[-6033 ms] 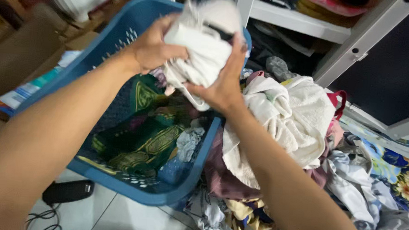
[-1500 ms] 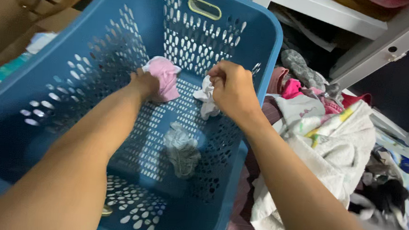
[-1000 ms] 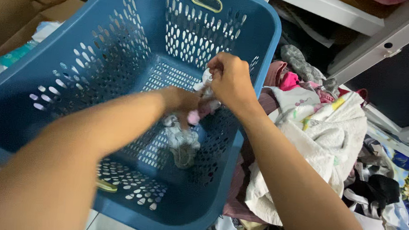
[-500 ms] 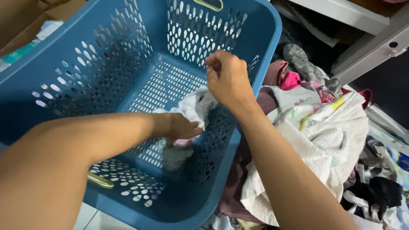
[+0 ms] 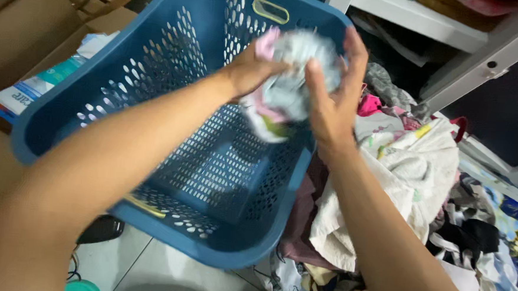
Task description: The person removes various garments from a blue laundry basket and places them on a floral blanket on the floor. They then fold a maroon pair of underwear and a white pair of underwear, placing each folded item aside.
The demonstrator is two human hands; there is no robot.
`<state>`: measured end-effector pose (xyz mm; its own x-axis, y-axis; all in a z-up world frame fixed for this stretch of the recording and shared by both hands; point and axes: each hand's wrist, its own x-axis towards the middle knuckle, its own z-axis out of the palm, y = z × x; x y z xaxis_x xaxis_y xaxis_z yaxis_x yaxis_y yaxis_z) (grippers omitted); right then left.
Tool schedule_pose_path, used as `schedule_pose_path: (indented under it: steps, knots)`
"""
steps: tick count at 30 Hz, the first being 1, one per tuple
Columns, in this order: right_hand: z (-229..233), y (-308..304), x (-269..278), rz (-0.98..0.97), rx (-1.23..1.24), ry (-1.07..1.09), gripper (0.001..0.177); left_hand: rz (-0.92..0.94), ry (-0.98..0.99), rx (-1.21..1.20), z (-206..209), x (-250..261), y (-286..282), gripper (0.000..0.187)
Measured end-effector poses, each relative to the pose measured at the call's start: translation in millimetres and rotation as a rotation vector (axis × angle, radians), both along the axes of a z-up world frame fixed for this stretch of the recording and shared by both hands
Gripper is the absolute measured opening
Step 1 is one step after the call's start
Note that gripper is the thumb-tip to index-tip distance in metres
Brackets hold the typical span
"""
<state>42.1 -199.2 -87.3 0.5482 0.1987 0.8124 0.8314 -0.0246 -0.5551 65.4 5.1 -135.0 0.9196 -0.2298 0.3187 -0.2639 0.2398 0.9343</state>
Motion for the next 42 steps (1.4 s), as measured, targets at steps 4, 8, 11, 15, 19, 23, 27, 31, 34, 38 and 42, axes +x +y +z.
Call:
schedule_pose_path:
  steps: [4,8,11,15,19,23,27,31,34,38,42]
  knots:
    - [29,-48,-26,0.37,0.154,0.47,0.061,-0.074,0.096,-0.497,53,-23,-93,0.049]
    - [38,-112,-35,0.133,0.099,0.419,0.054,0.5,-0.275,0.647,77,-43,-146,0.057]
    - [23,-152,-26,-0.302,-0.236,-0.032,0.065,0.534,-0.321,0.793,64,-70,-164,0.054]
    - [-30,-142,-14,-0.601,-1.109,0.091,0.088,0.497,-0.127,1.449,37,-112,-193,0.077]
    - [-47,-117,-26,-0.335,-1.388,0.225,0.087,0.199,0.046,1.792,36,-149,-196,0.049]
    - [-6,-107,-33,-0.181,-1.184,0.214,0.082,0.421,-0.057,1.281,46,-192,-176,0.062]
    - [3,-91,-68,-0.128,-0.653,-0.064,0.051,0.605,-0.198,0.905,52,-232,-152,0.054]
    - [-15,-74,-89,-0.164,-0.526,0.188,0.052,0.848,-0.241,0.833,49,-267,-136,0.042]
    - [-32,-65,-93,-0.184,-0.647,0.328,0.067,1.0,-0.232,0.85,43,-286,-125,0.041]
    - [-58,-54,-98,-0.078,-0.538,0.724,0.064,1.035,-0.188,0.873,32,-300,-117,0.04]
    - [-79,-40,-98,0.093,-0.216,0.894,0.059,1.076,-0.184,0.946,30,-306,-118,0.039]
